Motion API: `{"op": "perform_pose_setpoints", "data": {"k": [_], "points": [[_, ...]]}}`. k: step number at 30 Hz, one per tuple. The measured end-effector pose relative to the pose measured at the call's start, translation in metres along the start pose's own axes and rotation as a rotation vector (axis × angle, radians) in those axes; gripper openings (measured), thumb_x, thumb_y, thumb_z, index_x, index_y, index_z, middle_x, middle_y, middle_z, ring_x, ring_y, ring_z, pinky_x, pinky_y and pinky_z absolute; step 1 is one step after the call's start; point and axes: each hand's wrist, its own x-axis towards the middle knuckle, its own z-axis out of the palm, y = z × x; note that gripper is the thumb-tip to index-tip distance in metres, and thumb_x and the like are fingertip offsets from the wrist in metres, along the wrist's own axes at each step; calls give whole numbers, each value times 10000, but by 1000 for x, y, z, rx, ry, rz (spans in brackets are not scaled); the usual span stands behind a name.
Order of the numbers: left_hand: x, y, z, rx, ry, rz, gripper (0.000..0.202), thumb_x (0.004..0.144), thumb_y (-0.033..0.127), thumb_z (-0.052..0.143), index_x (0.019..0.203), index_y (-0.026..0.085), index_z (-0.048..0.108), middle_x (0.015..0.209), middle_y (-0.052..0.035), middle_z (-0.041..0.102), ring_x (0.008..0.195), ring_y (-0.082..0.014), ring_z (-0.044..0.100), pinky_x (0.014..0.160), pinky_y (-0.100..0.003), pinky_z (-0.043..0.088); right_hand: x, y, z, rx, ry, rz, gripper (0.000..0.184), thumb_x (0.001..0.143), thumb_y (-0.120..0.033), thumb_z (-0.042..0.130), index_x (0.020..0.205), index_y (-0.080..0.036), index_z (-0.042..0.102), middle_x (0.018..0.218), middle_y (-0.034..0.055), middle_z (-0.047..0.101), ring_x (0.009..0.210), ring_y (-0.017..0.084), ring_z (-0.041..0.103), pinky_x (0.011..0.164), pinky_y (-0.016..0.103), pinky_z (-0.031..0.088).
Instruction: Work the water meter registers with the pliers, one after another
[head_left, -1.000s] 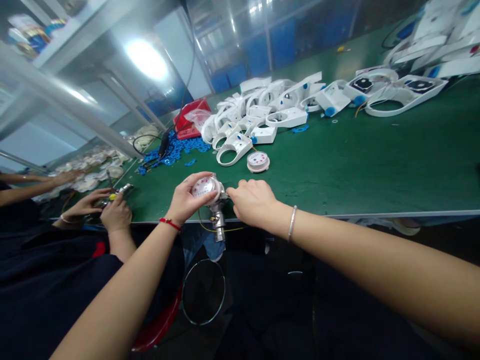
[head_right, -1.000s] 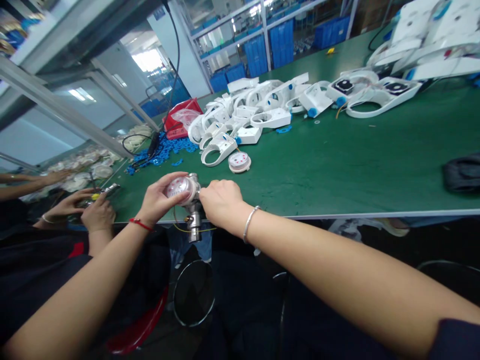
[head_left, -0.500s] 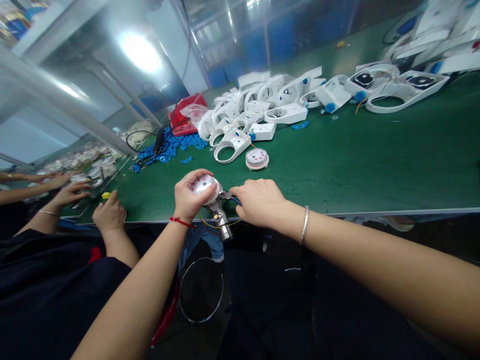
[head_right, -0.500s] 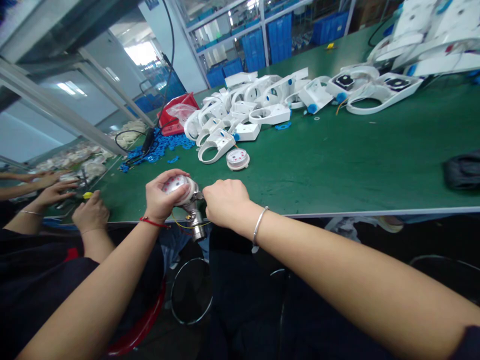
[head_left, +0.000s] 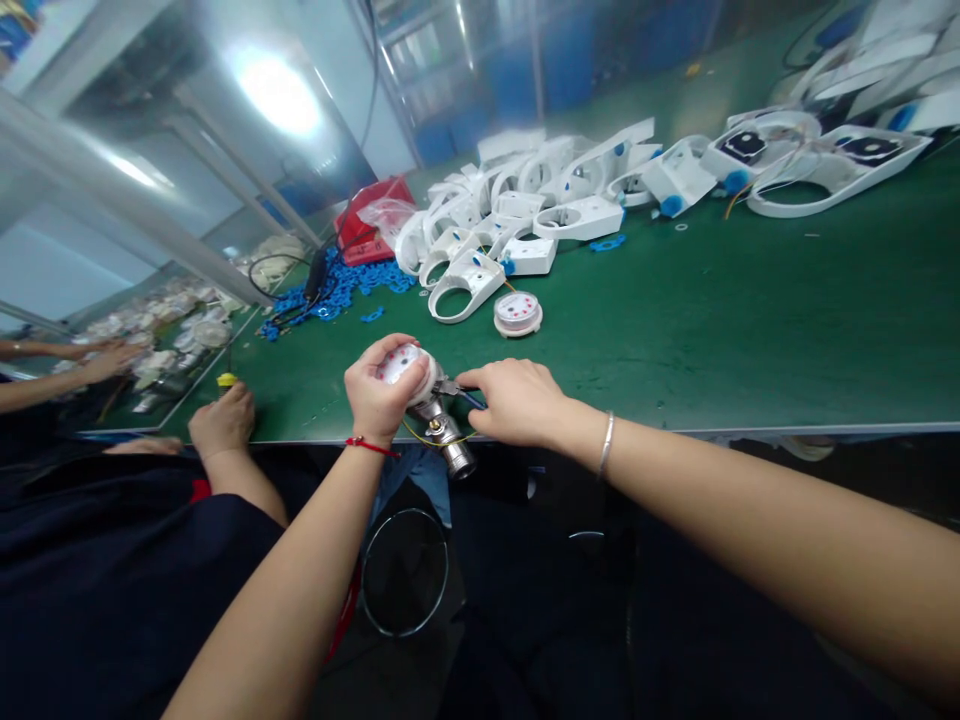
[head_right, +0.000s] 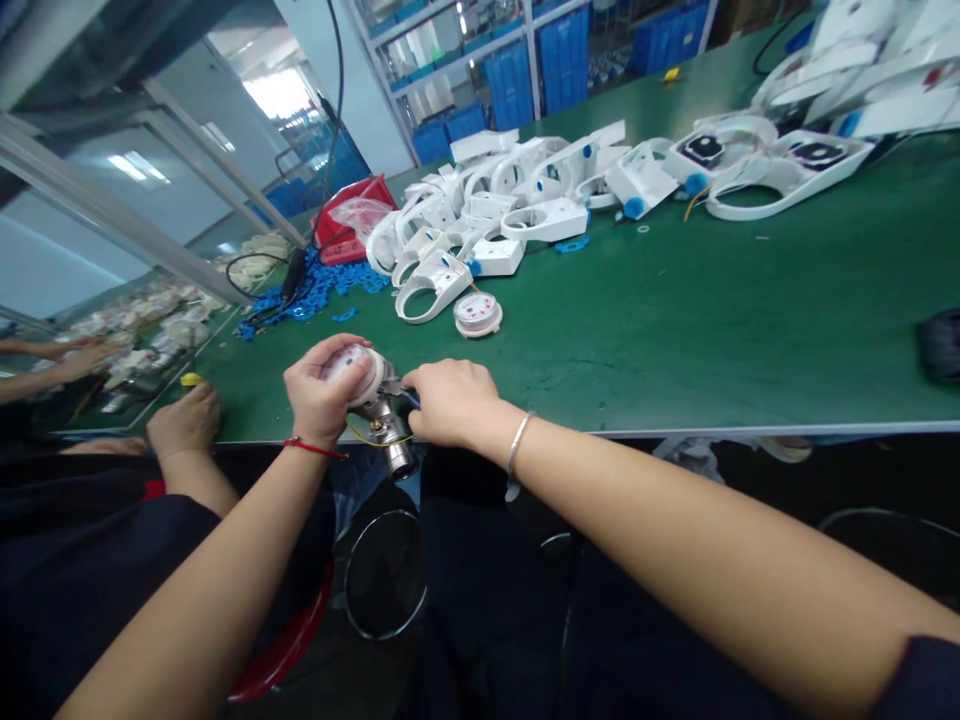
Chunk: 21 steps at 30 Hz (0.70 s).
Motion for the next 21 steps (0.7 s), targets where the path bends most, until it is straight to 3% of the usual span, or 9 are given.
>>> {"op": "perform_pose_setpoints", "data": {"k": [4,7,10,14,16,19,21], "points": [[-1,-2,9,-12,204,2,280,669,352,671,844,133,670,804,-33,660,734,-152,586,708,-245,462,14,11,5,274,-148,10,342,746,-316,532,1061,-297,664,905,-14,685,830,205,625,673,249,460],[6,-4,16,10,286,-53,310,645,373,695,838,134,667,793,-24,646,720,-141,572,688,-234,449,18,18,1,141,-49,40,416,749,-310,526,1155,-271,613,980,43,672,870,242,617,692,296,469],[21,-1,19,63,144,-206,370,590,430,739,814,144,671,748,-14,629,678,-144,548,630,-235,423,14,23,-9,-100,90,54,393,758,-246,501,1130,-184,612,1000,147,639,892,305,602,708,379,471],[34,9,13,147,-54,-347,450,542,492,758,818,150,662,736,-14,612,667,-165,537,576,-249,391,5,22,-15,-179,103,-16,363,776,-296,477,1104,-207,605,925,136,628,837,305,609,642,372,473],[34,12,6,144,-135,-317,528,515,481,778,908,154,644,818,-26,624,732,-187,560,633,-271,423,2,20,-14,-155,79,-31,353,783,-326,469,1096,-228,599,901,113,628,823,289,611,633,356,468],[26,11,-5,109,-268,-158,642,505,409,810,1064,176,596,1006,-49,617,891,-213,574,793,-306,445,-2,23,-13,-159,63,17,343,789,-338,469,1088,-218,586,928,105,623,843,277,602,643,342,452],[20,8,-8,-11,-159,-113,596,564,399,788,1078,179,584,1044,-63,606,929,-212,575,829,-312,450,-5,30,-13,-192,73,59,357,786,-327,481,1106,-193,565,966,111,617,868,273,590,659,337,441]]}}
